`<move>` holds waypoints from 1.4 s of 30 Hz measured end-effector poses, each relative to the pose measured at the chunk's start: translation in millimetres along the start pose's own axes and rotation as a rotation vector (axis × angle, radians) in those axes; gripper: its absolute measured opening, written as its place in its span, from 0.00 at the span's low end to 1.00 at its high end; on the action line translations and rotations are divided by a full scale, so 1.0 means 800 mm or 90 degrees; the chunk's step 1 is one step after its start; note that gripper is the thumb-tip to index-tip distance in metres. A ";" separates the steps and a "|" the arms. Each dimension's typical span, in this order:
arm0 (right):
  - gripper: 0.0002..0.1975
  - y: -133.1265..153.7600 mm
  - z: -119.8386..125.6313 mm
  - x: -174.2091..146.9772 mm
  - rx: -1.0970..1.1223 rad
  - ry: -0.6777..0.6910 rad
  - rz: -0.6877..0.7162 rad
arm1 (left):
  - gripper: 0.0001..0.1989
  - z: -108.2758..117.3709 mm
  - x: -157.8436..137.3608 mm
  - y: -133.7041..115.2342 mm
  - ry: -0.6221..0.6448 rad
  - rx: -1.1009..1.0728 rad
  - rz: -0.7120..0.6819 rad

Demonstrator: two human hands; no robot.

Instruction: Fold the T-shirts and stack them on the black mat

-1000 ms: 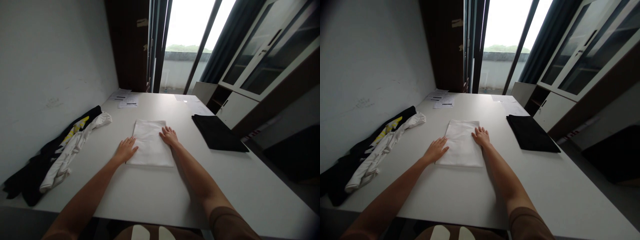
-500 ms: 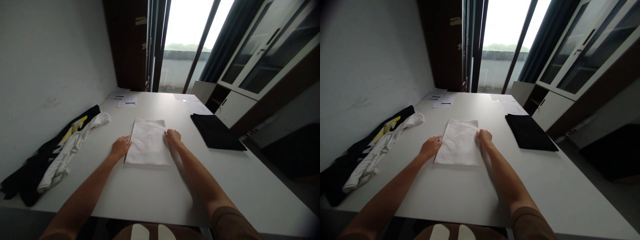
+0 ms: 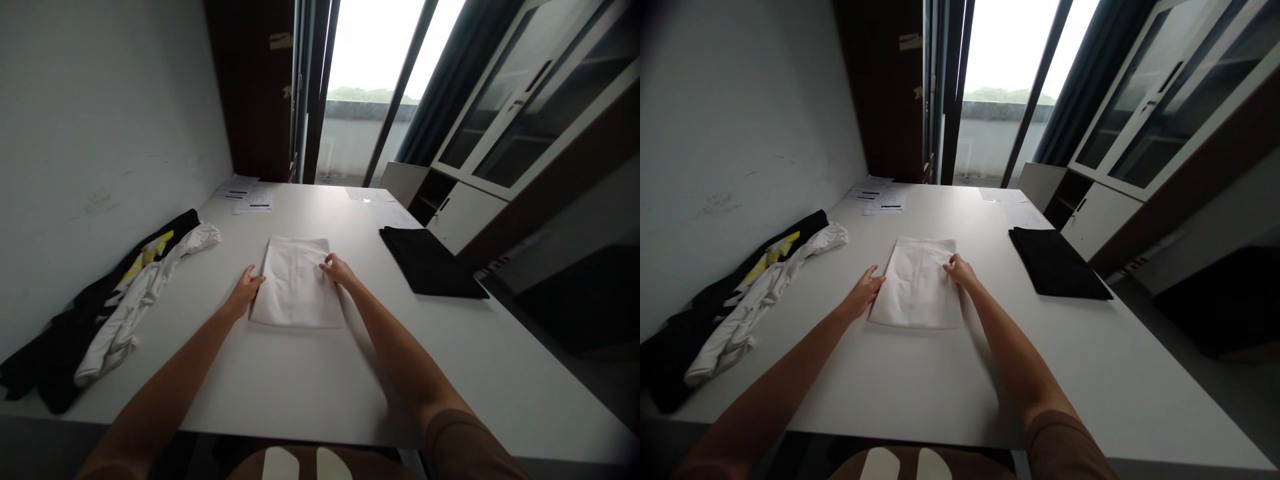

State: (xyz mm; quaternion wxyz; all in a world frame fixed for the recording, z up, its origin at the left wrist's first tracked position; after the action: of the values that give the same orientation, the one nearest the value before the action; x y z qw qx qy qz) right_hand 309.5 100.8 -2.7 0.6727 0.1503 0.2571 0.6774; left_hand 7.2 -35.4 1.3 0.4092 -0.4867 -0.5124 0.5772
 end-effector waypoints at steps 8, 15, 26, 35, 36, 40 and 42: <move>0.31 -0.005 -0.020 0.008 0.250 0.061 0.092 | 0.48 0.009 0.020 0.018 0.098 0.024 -0.047; 0.27 0.014 -0.027 0.000 0.160 0.027 0.211 | 0.50 0.001 0.038 0.028 0.063 0.127 -0.135; 0.31 0.046 -0.035 -0.036 0.334 0.217 0.182 | 0.36 0.017 0.054 0.008 0.197 0.171 -0.205; 0.23 0.058 -0.042 -0.044 0.005 -0.009 0.139 | 0.33 0.007 0.040 -0.001 0.107 0.231 -0.308; 0.24 0.061 -0.043 -0.048 -0.038 -0.023 0.140 | 0.32 0.002 0.035 -0.005 0.117 0.236 -0.333; 0.23 0.086 -0.044 -0.067 -0.046 -0.037 0.186 | 0.39 -0.023 0.010 -0.015 0.151 0.223 -0.387; 0.21 0.097 -0.046 -0.073 0.017 -0.013 0.221 | 0.44 -0.036 0.001 -0.012 0.181 0.137 -0.347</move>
State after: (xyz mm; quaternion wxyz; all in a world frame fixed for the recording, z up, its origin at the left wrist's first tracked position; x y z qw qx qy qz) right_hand 227.3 40.6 17.8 0.5460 0.2085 0.2293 0.7784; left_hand 34.6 -27.4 10.6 0.6650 -0.3615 -0.4977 0.4236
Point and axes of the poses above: each hand's wrist, its own x-axis towards the middle knuckle, its own z-axis out of the back of the hand, y = z × x, the point moved 3 cm from there along x, towards the middle knuckle, and after that the axes turned 6 degrees about -z, right-handed, at the moved point
